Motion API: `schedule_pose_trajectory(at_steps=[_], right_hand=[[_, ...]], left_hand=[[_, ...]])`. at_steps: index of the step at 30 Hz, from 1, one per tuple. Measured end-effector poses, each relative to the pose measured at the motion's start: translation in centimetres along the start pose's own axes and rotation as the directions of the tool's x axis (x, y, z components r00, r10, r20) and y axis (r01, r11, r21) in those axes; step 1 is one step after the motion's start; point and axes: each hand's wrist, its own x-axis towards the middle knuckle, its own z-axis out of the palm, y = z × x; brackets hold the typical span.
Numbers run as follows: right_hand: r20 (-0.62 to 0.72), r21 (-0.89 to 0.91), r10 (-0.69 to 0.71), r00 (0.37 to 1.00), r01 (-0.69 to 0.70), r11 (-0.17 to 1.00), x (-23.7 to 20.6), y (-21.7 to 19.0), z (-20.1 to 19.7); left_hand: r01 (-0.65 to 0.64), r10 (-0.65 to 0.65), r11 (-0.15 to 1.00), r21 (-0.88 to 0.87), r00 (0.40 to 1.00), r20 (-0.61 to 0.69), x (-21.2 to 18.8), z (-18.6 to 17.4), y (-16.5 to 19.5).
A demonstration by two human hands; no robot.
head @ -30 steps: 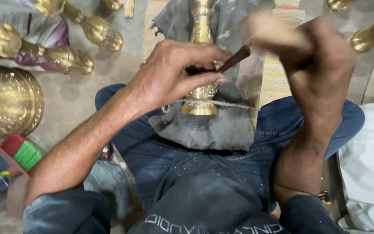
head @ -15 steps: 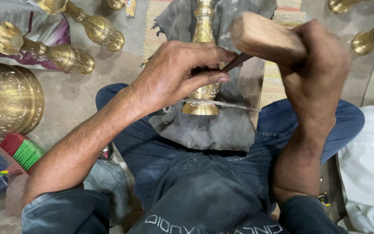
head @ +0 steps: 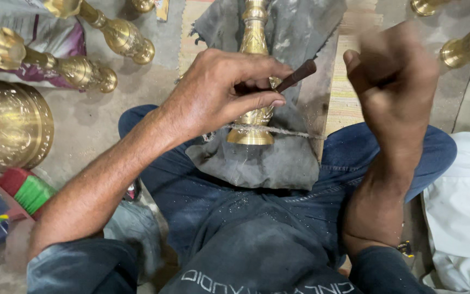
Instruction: The person sits cross-legged on the floor with a brass vase resting on a cloth pad on their lap. They hold a chisel against the vase's embossed surface and strike it with a wooden mallet, repositioning the chisel around the decorated body to work the metal surface.
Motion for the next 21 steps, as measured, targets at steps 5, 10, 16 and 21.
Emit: schedule_pose_trajectory(at_steps=[5,10,16,21], right_hand=[[-0.010,-0.278,-0.189,0.982,0.179,0.944,0.4,-0.5,0.0],[-0.105,0.253,0.262,0.959,-0.229,0.940,0.6,-0.7,0.7],[-0.137,-0.042,0.024,0.990,-0.030,0.999,0.3,-0.7,0.4],[-0.075,-0.210,-0.014,0.997,-0.002,0.978,0.8,-1.5,0.2]], left_hand=[[0.049,-0.049,0.999,-0.008,0.999,0.024,-0.1,-0.2,0.0],[-0.071,0.070,0.997,-0.044,0.997,-0.025,-0.3,0.0,-0.1],[-0.041,0.041,0.999,-0.006,0.999,-0.010,0.0,0.1,-0.3],[-0.035,0.035,0.999,-0.001,0.999,0.018,0.1,-0.2,-0.3]])
